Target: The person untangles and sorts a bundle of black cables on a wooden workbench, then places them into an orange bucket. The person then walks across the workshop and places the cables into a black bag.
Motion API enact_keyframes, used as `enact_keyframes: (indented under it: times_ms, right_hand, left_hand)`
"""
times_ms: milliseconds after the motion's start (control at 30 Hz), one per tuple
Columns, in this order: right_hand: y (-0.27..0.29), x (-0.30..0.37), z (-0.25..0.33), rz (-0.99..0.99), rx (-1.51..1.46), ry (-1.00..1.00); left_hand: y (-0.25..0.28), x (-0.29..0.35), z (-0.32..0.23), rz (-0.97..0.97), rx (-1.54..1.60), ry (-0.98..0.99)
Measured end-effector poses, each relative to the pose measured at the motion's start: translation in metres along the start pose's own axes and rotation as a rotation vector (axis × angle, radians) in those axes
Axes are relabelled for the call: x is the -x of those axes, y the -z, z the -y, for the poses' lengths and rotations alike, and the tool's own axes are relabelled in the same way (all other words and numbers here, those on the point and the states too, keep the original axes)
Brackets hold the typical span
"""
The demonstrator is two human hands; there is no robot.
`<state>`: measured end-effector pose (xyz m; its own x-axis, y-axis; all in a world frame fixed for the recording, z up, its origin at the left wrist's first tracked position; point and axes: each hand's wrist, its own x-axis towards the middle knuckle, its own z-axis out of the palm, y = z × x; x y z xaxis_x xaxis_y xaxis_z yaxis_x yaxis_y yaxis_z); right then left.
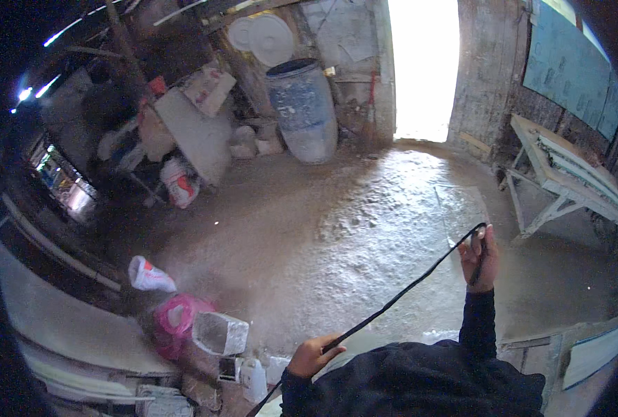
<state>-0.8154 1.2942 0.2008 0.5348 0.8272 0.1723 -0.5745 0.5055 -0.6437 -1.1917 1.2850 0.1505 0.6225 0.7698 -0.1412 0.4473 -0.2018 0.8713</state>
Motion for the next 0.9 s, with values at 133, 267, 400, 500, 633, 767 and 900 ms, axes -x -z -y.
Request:
enact_keyframes:
  times_ms: [133,267,400,500,633,767,900]
  right_hand:
    - [0.005,-0.047,-0.002,-0.100,0.236,-0.100]
    - [0.021,-0.081,-0.001,-0.031,0.381,-0.169]
    - [0.060,-0.119,-0.016,-0.046,0.393,-0.327]
    - [0.077,-0.165,-0.024,-0.009,0.413,-0.485]
    - [0.114,-0.238,-0.039,0.312,0.547,-0.627]
    - [0.130,-0.315,-0.050,0.648,0.459,-0.832]
    - [0.135,-0.371,-0.044,1.033,0.443,-0.935]
  left_hand:
    - [0.031,-0.086,-0.015,0.056,-0.017,0.060]
    - [0.057,-0.163,-0.022,-0.046,-0.049,0.020]
    - [0.070,-0.229,-0.027,-0.082,-0.141,0.080]
    - [0.076,-0.272,-0.034,-0.136,-0.198,0.132]
    - [0.087,-0.317,-0.041,-0.347,-0.366,0.122]
    - [0.101,-0.313,-0.006,-0.692,-0.207,0.511]
    - [0.091,-0.347,-0.008,-0.968,0.088,0.888]
